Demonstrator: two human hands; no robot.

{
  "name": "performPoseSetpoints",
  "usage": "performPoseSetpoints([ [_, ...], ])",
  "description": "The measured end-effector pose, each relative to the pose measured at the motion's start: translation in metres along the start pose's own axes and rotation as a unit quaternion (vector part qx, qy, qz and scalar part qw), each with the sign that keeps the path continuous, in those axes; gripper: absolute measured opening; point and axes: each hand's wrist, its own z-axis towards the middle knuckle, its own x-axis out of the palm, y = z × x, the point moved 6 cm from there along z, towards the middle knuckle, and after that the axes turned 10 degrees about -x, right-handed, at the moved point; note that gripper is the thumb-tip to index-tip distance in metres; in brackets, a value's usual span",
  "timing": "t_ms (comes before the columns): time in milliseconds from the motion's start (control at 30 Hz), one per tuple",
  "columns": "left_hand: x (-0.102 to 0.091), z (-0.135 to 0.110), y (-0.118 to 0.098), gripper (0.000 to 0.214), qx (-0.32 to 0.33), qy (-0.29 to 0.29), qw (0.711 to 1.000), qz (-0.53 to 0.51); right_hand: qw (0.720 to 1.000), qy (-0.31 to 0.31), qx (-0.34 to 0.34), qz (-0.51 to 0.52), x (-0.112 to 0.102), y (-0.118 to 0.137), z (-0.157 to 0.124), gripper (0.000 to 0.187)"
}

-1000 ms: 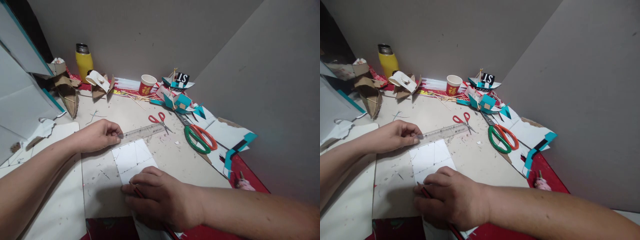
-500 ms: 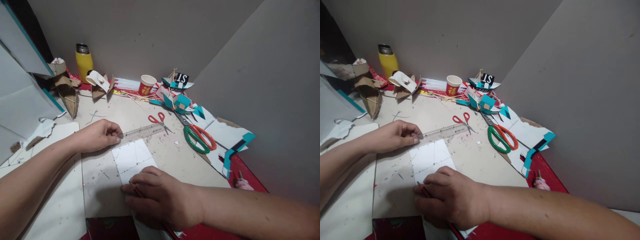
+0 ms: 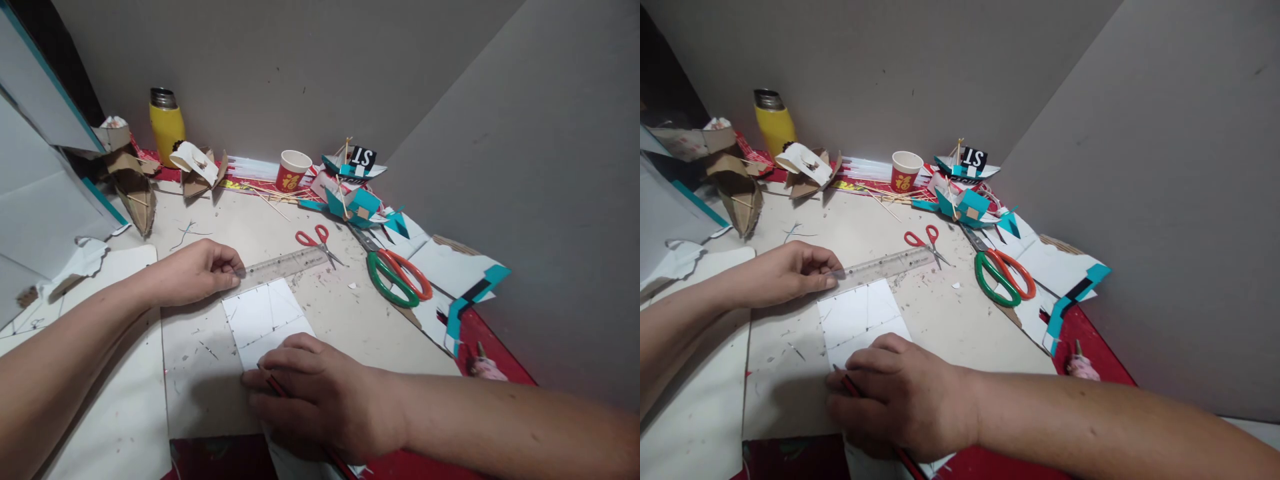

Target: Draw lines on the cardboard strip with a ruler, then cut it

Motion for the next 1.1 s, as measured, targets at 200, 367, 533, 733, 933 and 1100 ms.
performPoseSetpoints([
  [200,-0.0001,-0.0006,0.0013,0.024,0.003,0.001,1.000,0.005,1.000,-0.004,-0.003,-0.001,-0.0007,0.0006,-0.0013,0.021],
  [367,0.0002,0.0000,0.0012,0.025,0.008,0.003,1.000,0.008,0.999,0.032,0.000,-0.011,0.0045,0.0013,-0.0041,0.024],
  [533,0.0003,-0.0003,0.0011,0.026,0.007,0.005,1.000,0.008,1.000,0.019,0.000,-0.001,0.0023,0.0003,-0.0030,0.023],
  [733,0.0009,-0.0014,-0.0001,0.028,-0.001,0.008,1.000,0.009,1.000,-0.002,0.002,0.005,0.0011,-0.0001,-0.0020,0.022],
  [933,0.0013,-0.0003,-0.0001,0.028,-0.004,0.004,1.000,0.008,1.000,0.004,0.004,0.009,0.0014,0.0003,-0.0014,0.021],
  [1100,0.0014,-0.0004,0.0009,0.026,0.000,0.004,1.000,0.001,1.000,0.013,0.008,0.010,-0.0001,-0.0010,0.0002,0.022],
])
